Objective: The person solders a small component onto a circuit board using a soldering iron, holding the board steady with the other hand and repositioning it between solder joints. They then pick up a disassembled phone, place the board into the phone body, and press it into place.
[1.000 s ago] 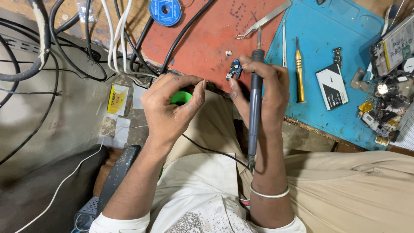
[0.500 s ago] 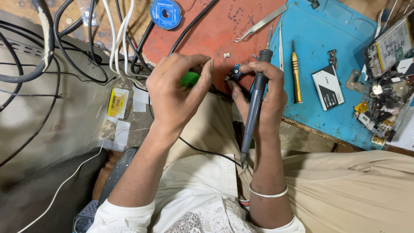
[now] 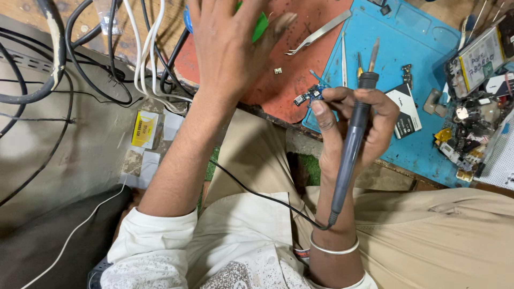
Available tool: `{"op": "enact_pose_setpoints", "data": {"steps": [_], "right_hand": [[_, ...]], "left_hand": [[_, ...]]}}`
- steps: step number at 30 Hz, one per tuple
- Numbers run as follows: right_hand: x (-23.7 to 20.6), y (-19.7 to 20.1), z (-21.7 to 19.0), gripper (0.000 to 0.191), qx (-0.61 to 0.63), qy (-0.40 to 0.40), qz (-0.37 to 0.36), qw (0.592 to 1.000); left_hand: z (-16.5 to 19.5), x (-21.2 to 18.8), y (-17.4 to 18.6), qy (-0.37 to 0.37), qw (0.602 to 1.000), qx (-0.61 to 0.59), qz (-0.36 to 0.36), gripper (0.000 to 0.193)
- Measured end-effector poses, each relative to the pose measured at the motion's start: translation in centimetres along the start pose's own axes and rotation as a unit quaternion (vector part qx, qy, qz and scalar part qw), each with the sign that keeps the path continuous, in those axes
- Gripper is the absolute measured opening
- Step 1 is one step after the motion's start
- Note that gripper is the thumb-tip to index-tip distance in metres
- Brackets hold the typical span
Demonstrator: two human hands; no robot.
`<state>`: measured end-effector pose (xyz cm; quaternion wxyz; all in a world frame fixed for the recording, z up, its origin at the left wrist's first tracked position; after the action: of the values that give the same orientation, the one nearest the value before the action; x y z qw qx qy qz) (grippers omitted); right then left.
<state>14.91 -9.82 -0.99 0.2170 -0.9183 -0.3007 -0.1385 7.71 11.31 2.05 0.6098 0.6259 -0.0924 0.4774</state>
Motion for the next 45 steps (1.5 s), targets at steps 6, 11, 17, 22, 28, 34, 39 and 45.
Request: {"op": "enact_pose_setpoints", "data": {"steps": [6,11,17,22,28,34,39,45], "right_hand": [[-0.2,-0.5,-1.8,0.052,-0.030,0.045,0.022,0.998],[-0.6,-0.8,-2.9,0.055,-0.049,0.076,0.012,0.996],[-1.3,-0.6,-4.4,0.055,-0.048,0.091,0.014,0.995],[-1.3,-0.1,-5.2,0.060,-0.127,0.108,0.043,0.985],[-1.4,0.1,-5.2,0.057,-0.064,0.137,-0.006,0.989],[-1.8,0.2,-5.4,0.060,-0.101,0.114,0.023,0.988],[-2.0,0.1,-5.3,0.062,-0.121,0.097,0.039,0.987],[-1.7,-0.1,-5.3,0.065,-0.133,0.093,0.036,0.986]], "left_hand": [[2.0,-2.5,5.8,0.072,0.973,-0.221,-0.006,0.016],[4.8,-6.6,6.8,0.215,0.824,-0.493,-0.177,0.020],[5.5,-6.8,6.9,0.209,0.792,-0.546,-0.174,0.031],[5.5,-6.7,7.6,0.157,0.837,-0.506,-0.140,0.026],[5.6,-6.4,8.0,0.137,0.848,-0.495,-0.129,0.026],[5.6,-6.4,8.0,0.136,0.850,-0.493,-0.128,0.025],[5.6,-6.7,7.7,0.144,0.837,-0.513,-0.123,0.026],[5.5,-6.8,7.7,0.149,0.840,-0.508,-0.118,0.026]]}}
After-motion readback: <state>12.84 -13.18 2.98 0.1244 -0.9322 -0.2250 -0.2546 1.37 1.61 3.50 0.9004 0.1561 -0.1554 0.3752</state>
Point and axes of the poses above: each hand's wrist, its own x-axis towards the middle knuckle, its own y-axis out of the back of the hand, z = x × y, the point moved 2 cm from there along x, towards the middle knuckle, and after that the axes turned 12 degrees about x, right-handed, at the moved point
